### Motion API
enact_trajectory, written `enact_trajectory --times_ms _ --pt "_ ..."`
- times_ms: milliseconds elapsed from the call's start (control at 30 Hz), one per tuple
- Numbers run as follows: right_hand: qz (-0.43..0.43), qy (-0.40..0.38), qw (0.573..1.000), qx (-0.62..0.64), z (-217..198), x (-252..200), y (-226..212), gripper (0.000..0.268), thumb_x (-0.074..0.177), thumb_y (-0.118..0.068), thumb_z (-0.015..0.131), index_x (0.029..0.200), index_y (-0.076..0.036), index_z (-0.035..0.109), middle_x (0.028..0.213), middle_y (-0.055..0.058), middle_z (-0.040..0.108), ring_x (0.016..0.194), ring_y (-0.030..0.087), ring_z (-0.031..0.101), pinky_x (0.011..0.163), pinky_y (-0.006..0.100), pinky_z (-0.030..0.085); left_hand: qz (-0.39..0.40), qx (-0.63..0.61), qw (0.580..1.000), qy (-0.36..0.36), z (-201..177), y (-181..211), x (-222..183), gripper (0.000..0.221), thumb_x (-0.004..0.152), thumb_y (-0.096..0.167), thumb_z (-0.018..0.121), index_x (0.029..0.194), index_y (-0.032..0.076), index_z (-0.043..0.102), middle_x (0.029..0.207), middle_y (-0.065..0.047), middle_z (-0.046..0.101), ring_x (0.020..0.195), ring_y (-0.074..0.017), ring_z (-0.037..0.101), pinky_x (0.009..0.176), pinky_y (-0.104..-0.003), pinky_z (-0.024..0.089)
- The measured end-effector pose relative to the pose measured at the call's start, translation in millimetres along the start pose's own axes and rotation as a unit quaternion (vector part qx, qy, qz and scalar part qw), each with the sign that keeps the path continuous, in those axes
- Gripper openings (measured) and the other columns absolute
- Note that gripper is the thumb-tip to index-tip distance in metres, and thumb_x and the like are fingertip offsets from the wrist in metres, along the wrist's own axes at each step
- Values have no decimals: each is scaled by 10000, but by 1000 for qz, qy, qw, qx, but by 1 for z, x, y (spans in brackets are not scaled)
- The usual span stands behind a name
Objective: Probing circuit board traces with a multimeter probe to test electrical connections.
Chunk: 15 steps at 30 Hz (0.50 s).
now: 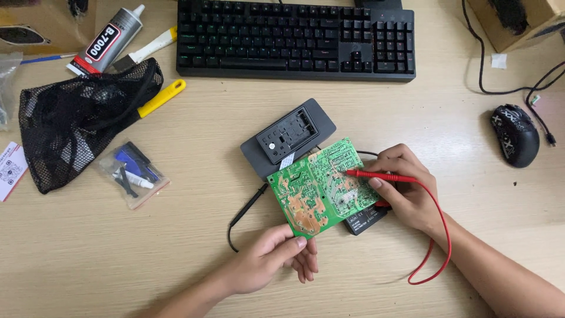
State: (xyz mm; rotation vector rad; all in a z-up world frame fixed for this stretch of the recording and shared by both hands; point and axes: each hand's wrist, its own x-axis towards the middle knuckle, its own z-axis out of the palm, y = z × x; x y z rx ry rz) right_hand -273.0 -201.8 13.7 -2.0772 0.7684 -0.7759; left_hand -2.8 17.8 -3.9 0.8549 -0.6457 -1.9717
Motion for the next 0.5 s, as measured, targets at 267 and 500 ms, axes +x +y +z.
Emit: enact_trajectory --times_ms 267,500 --pt "-14 -27 1000 -6 -2 2 -3 227 1055 -190 778 1247 -99 859 1158 80 638 1062 185 683 1023 315 551 -4 3 1000 -1 4 8 -2 301 1227 227 497 1232 -38 639 1090 -255 787 941 -332 806 836 -408 679" --pt "14 -12 1000 3 -1 -1 3 231 1060 -157 781 1277 -117 850 1196 77 641 1080 182 663 1010 308 542 -2 3 1000 -7 3 8 -2 310 1226 245 496 1239 -29 640 1091 -245 785 944 -324 810 834 -401 674"
